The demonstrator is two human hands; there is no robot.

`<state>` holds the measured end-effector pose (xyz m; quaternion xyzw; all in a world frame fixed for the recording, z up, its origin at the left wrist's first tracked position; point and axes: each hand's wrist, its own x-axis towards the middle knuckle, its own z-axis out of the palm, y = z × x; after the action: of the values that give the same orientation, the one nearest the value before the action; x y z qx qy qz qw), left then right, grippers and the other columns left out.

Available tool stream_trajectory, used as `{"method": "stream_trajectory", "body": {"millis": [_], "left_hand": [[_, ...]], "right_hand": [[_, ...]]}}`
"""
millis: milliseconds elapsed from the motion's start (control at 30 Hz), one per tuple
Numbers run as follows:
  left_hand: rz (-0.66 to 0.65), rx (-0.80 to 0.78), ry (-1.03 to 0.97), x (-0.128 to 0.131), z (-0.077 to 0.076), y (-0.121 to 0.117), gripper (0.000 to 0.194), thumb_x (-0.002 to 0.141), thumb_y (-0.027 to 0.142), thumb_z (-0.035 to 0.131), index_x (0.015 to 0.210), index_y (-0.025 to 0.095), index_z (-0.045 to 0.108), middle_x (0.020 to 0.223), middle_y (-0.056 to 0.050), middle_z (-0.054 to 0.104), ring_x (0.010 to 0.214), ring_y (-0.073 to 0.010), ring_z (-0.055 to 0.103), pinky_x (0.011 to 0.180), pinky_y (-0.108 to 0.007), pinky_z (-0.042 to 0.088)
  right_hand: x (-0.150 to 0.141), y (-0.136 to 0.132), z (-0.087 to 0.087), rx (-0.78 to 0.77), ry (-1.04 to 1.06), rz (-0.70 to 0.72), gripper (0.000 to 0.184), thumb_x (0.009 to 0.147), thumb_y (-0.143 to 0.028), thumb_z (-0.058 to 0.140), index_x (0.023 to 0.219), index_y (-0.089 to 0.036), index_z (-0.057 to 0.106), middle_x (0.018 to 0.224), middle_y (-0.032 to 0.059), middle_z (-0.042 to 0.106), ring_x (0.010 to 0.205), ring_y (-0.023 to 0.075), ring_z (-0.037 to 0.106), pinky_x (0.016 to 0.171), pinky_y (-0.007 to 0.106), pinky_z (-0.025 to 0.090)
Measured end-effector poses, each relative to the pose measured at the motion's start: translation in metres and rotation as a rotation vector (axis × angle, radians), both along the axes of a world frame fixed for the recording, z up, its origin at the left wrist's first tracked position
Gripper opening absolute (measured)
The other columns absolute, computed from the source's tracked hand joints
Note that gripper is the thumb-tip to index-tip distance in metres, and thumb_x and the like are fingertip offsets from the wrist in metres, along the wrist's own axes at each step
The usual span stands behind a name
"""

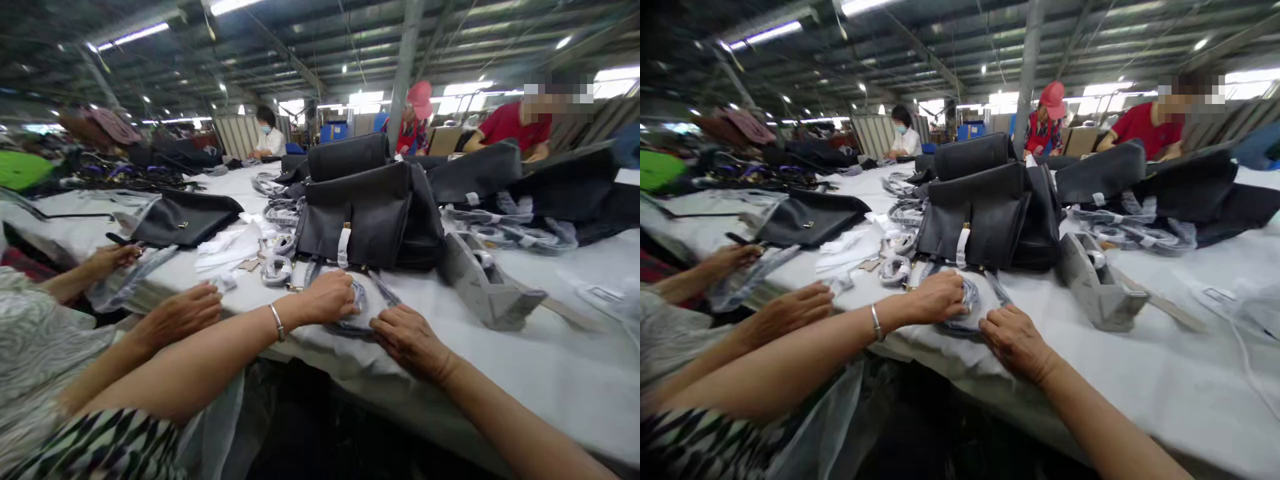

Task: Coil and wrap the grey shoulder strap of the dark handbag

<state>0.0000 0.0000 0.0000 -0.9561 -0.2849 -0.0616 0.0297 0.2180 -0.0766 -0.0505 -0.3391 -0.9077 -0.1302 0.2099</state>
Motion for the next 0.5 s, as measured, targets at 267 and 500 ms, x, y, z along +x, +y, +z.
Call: {"method": "stream_trajectory", "body": {"millis": [267,500], "left_hand": [[-0.132,-0.075,-0.021,-0.019,0.031,0.020,0.042,0.078,0.004,0.057,0.110,0.028,0.068,0.111,-0.004,0.060,0.101,-0.0200,0.049,0.090,-0.030,0.040],[-0.323,0.101,0.261,-0.010,0.027,0.029,0.017,0.080,0.038,0.068,0.087,0.022,0.071,0.105,-0.006,0.061,0.102,-0.0248,0.048,0.087,-0.035,0.036]], "right_hand": [[0.001,-0.002,0.002,-0.010,-0.016,-0.015,0.012,0.091,-0.021,0.051,0.085,-0.018,0.060,0.074,0.0019,0.057,0.070,0.0155,0.049,0.071,0.032,0.031],[0.001,-0.002,0.002,0.000,-0.022,-0.014,0.010,0.090,-0.021,0.052,0.088,-0.018,0.061,0.074,0.0019,0.057,0.070,0.0155,0.048,0.071,0.033,0.030]]}}
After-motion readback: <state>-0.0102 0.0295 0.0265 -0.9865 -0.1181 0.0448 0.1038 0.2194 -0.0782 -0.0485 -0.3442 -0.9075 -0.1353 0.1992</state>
